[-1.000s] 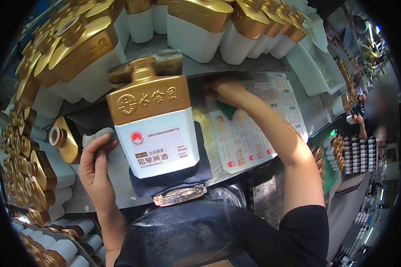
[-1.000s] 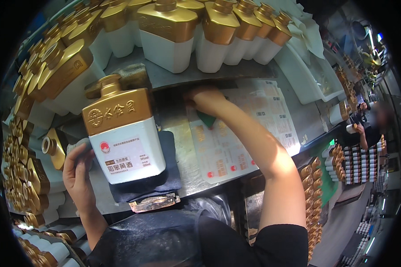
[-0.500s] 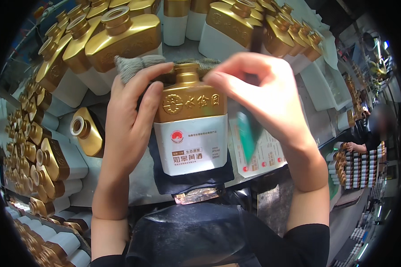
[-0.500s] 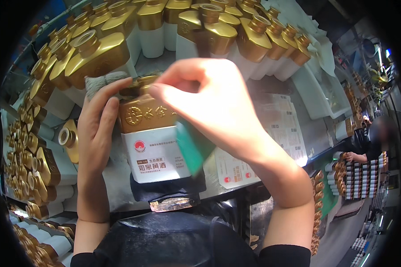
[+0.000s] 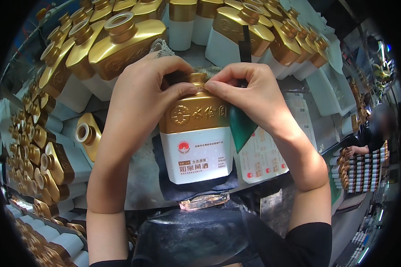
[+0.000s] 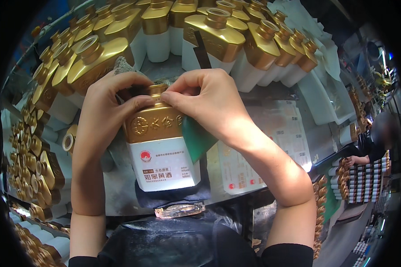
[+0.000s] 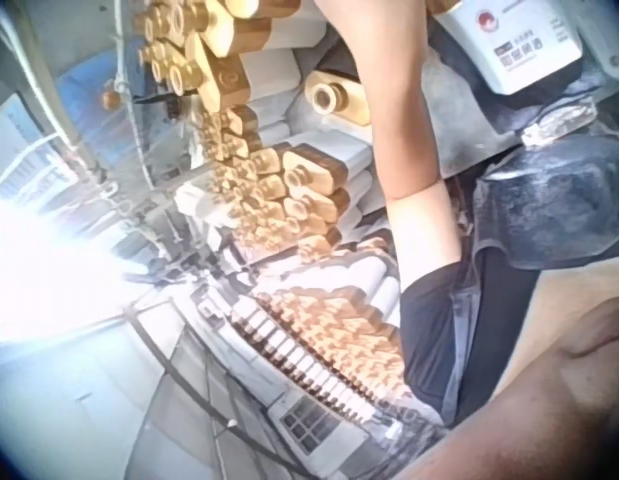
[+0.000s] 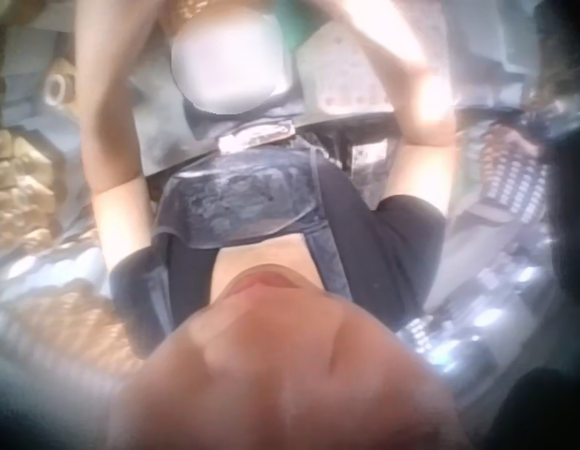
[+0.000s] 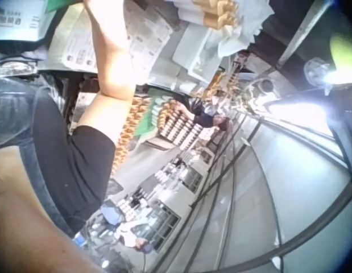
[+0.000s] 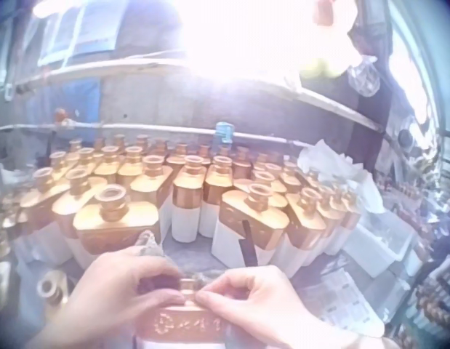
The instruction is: The person applies white labels to gold and white bottles using a green plastic scraper to smooth the surface. They handle the bottles one at a time, peeling labels from a sheet, applying them to the bottle body, and smoothing them out before placing the finished bottle on a nearby table.
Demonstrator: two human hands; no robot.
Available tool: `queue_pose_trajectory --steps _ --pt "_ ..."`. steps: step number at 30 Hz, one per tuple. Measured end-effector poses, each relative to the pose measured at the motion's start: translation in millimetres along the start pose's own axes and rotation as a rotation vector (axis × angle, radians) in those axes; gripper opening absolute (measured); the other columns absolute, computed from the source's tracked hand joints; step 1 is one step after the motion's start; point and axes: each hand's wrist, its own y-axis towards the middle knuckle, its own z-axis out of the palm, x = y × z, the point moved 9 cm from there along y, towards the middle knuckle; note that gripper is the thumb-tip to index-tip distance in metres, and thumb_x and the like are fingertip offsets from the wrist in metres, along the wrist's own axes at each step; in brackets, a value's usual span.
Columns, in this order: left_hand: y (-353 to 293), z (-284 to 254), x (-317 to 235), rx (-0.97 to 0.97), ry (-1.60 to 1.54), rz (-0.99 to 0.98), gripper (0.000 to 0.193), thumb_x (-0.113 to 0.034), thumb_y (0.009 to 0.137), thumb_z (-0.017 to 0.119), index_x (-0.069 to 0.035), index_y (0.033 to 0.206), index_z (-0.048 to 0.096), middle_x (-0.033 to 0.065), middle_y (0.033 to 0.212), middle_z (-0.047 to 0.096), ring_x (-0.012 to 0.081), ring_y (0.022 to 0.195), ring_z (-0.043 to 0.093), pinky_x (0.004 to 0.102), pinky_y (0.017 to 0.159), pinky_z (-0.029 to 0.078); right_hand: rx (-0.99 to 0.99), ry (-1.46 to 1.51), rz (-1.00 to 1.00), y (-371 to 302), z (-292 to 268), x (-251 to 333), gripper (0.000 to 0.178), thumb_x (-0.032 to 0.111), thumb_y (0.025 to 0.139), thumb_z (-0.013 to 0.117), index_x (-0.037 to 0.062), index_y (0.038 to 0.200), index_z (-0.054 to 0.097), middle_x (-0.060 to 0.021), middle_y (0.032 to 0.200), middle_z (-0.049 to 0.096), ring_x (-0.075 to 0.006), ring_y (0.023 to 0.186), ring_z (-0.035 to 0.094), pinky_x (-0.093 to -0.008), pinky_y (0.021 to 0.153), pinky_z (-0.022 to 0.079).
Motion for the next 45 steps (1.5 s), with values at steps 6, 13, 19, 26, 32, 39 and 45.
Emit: queue_pose_trajectory --steps 6,13,19,26,32,39,45 --pt "3 1 9 0.005 -0.131 0.012 0.023 -0.005 0.08 0.074 -0.001 0.103 0.072 0.006 0.088 0.068 0.0109 0.075 0.06 0.0257 0.068 0.049 0.074 -0.098 -0.013 12 2 -2 0.023 0.018 0.081 0.075 -0.0048 0.084 0.071 -0.0058 0.07 0.067 -0.0074 0.068 0.06 -0.0239 0.063 0.048" --pt "4 8 15 0.099 -0.219 -0.101 0.025 -0.005 0.082 0.073 0.0 0.106 0.071 0.0032 0.091 0.066 0.0077 0.078 0.059 0.0223 0.07 0.047 0.134 -0.063 -0.014 14 1 -4 0.024 0.019 0.081 0.074 -0.0046 0.082 0.072 -0.0076 0.07 0.067 -0.0097 0.067 0.061 -0.0255 0.063 0.049" --pt "7 9 18 0.15 -0.316 -0.119 0.024 -0.008 0.082 0.074 0.003 0.102 0.07 0.0086 0.088 0.071 0.0109 0.077 0.065 0.0263 0.071 0.052 0.155 -0.089 -0.035 16 3 1 0.023 0.018 0.081 0.074 -0.005 0.082 0.071 -0.008 0.07 0.067 -0.01 0.067 0.062 -0.0261 0.063 0.049" --pt "9 11 19 0.163 -0.265 -0.118 0.026 -0.007 0.08 0.076 0.002 0.104 0.071 0.0045 0.089 0.069 0.0065 0.074 0.057 0.0221 0.067 0.046 0.171 -0.082 -0.031 18 3 -2 0.025 0.019 0.08 0.076 -0.0048 0.082 0.071 -0.0088 0.071 0.068 -0.0108 0.067 0.062 -0.0272 0.064 0.05" --pt "9 13 22 0.167 -0.283 -0.138 0.026 -0.006 0.079 0.077 0.001 0.104 0.072 0.0037 0.091 0.069 0.0062 0.078 0.058 0.0213 0.069 0.046 0.185 -0.121 -0.047 20 3 -1 0.025 0.02 0.08 0.075 -0.005 0.082 0.071 -0.0104 0.071 0.068 -0.0128 0.067 0.063 -0.0284 0.064 0.05" --pt "10 11 21 0.138 -0.294 -0.072 0.026 -0.006 0.079 0.075 0.003 0.102 0.071 0.0103 0.088 0.072 0.0135 0.079 0.066 0.0271 0.074 0.052 0.186 -0.133 -0.047 22 4 -3 0.026 0.02 0.079 0.076 -0.0052 0.083 0.071 -0.012 0.07 0.068 -0.0146 0.066 0.064 -0.0295 0.064 0.05" --pt "13 10 16 0.179 -0.241 -0.067 0.025 -0.006 0.079 0.075 0.003 0.102 0.07 0.0103 0.089 0.072 0.0141 0.081 0.066 0.0275 0.075 0.052 0.163 -0.22 -0.1 22 1 0 0.022 0.017 0.081 0.073 -0.0042 0.082 0.069 -0.0105 0.07 0.065 -0.0147 0.066 0.061 -0.029 0.062 0.048"
